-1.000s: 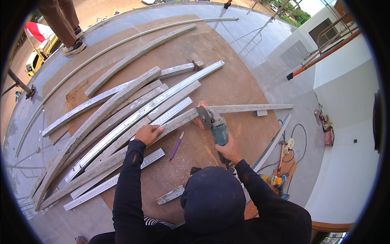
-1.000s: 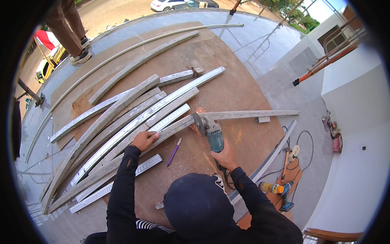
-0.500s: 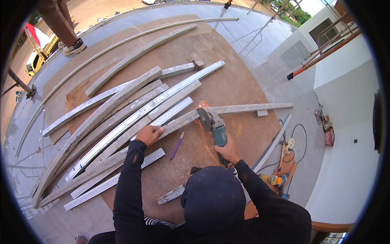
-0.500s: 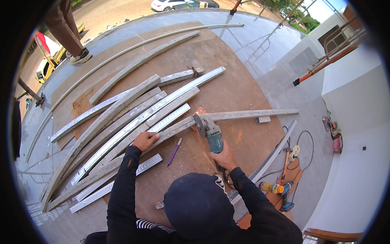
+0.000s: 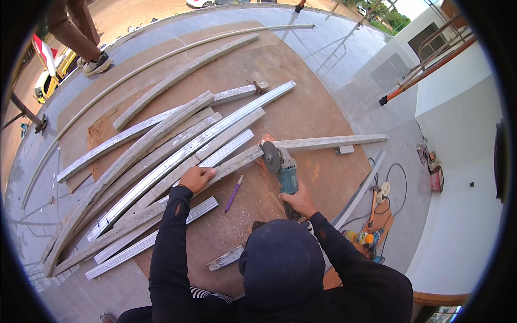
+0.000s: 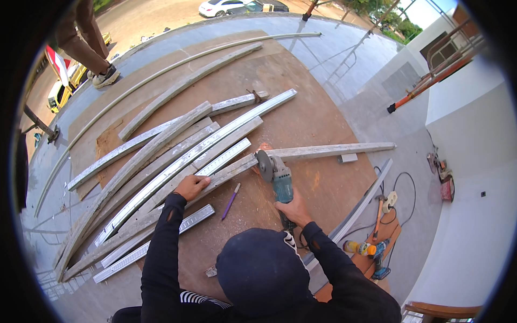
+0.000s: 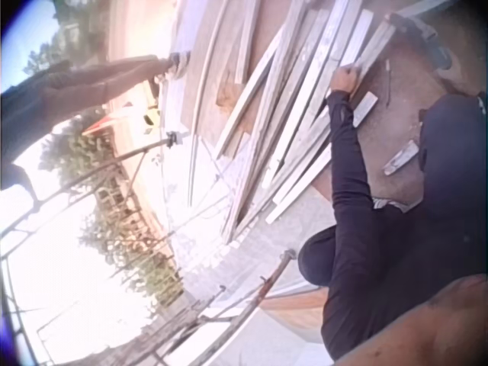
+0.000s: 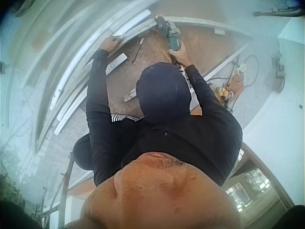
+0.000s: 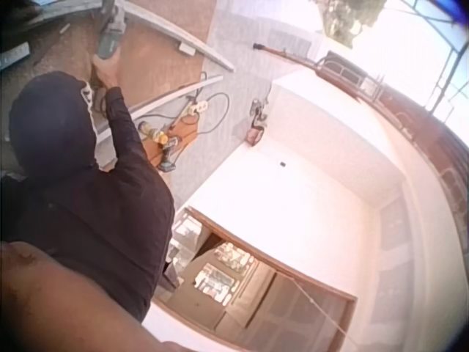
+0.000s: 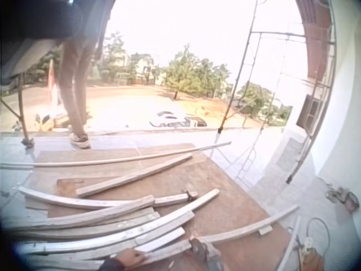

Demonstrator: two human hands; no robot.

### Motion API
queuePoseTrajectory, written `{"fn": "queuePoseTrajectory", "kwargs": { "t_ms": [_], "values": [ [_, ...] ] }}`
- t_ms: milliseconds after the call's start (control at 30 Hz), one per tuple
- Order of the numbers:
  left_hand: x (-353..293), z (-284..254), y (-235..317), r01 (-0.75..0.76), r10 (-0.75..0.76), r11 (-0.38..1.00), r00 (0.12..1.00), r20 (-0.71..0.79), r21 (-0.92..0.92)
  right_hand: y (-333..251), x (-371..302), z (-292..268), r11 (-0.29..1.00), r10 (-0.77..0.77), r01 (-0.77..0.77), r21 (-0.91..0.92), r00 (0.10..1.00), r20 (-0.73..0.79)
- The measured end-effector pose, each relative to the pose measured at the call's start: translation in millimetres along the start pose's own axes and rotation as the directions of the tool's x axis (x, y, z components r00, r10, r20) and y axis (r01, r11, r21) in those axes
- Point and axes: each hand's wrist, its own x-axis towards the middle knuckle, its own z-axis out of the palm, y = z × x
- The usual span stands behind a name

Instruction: The person measures and marks metal profiles with a pen, then uses a handheld angle grinder to cut the metal pieces while they are placed on a wooden board on the balcony floor.

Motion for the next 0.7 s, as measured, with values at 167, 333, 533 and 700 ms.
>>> {"fn": "queuePoseTrajectory", "kwargs": {
  "t_ms": [167,333,533,700],
  "values": [
    [-2,4,-3,-0.014,0.014,1.0,1.0,0.002,0.008,-10,2,3,0.99,0.104,-0.108,0.089,0.993,0.052],
    [-2,6,-7,-0.02,0.02,1.0,1.0,-0.009,0.014,-8,4,5,0.992,0.041,-0.044,0.115,0.999,0.03],
    [-2,8,-5,-0.017,0.017,1.0,1.0,-0.011,-0.001,1,3,10,0.988,0.053,-0.052,0.147,0.999,0.003],
    [-4,5,-3,-0.019,0.019,1.0,0.999,-0.026,0.009,-5,0,10,0.986,0.029,-0.03,0.165,1.0,0.008]
  ]
}}
